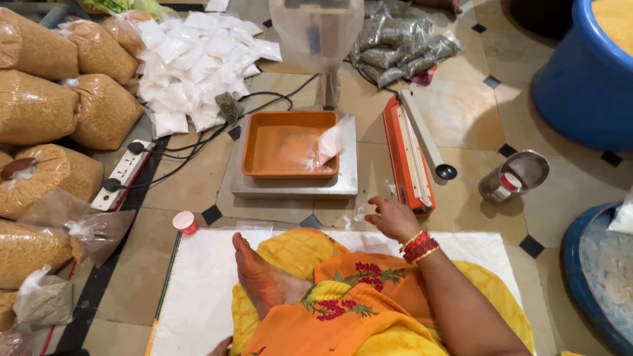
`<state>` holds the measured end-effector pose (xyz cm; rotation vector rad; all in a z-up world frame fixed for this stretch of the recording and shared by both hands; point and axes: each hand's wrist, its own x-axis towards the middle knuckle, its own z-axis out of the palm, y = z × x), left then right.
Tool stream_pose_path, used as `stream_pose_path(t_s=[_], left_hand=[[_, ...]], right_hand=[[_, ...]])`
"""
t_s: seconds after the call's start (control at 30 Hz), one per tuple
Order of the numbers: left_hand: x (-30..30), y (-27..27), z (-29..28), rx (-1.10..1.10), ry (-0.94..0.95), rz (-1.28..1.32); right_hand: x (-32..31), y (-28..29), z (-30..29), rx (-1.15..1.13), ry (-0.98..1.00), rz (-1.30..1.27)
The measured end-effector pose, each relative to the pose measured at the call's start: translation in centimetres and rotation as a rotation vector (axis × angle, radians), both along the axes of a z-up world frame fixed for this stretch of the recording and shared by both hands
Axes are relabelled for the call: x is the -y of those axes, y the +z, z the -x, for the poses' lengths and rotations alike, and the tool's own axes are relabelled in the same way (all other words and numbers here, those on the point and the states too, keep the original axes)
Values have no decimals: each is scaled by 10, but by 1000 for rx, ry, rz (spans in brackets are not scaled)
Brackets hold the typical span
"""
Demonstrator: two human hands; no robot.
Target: Weighing and sealing small bags of grains or powder using a scale and a heat sealer.
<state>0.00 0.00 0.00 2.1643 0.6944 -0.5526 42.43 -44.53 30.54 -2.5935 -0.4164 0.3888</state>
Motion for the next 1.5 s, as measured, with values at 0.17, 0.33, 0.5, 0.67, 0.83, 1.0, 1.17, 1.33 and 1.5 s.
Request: stream_pose_path(t_s=[0.17,0.33,0.5,0.67,0.83,1.0,1.17,1.33,1.5], left_hand=[[77,290,-125,248,-202,-185],[177,374,-283,815,-422,-177],[255,348,-450,822,-513,-528],[261,295,-552,705,-385,-854],[239,245,-570,753,-452,-964],[238,263,-565,900,-395,-937],[234,250,-574,759,-292,-842],[237,277,-571,559,-195,-684],[240,288,-568,810,-167,-725]], right_hand=[[10,6,-6,-57,11,71],[17,12,-11,-75,-30,19],[25,12,-24,-145,-97,26],[31,-2,-46,-203,-89,-76],[25,2,-60,-269,-88,-176],[27,-2,-59,-249,-60,-268],[30,-2,-55,-229,-79,-263],[26,3,-50,-200,-71,-240],[29,2,-53,-200,-71,-241]])
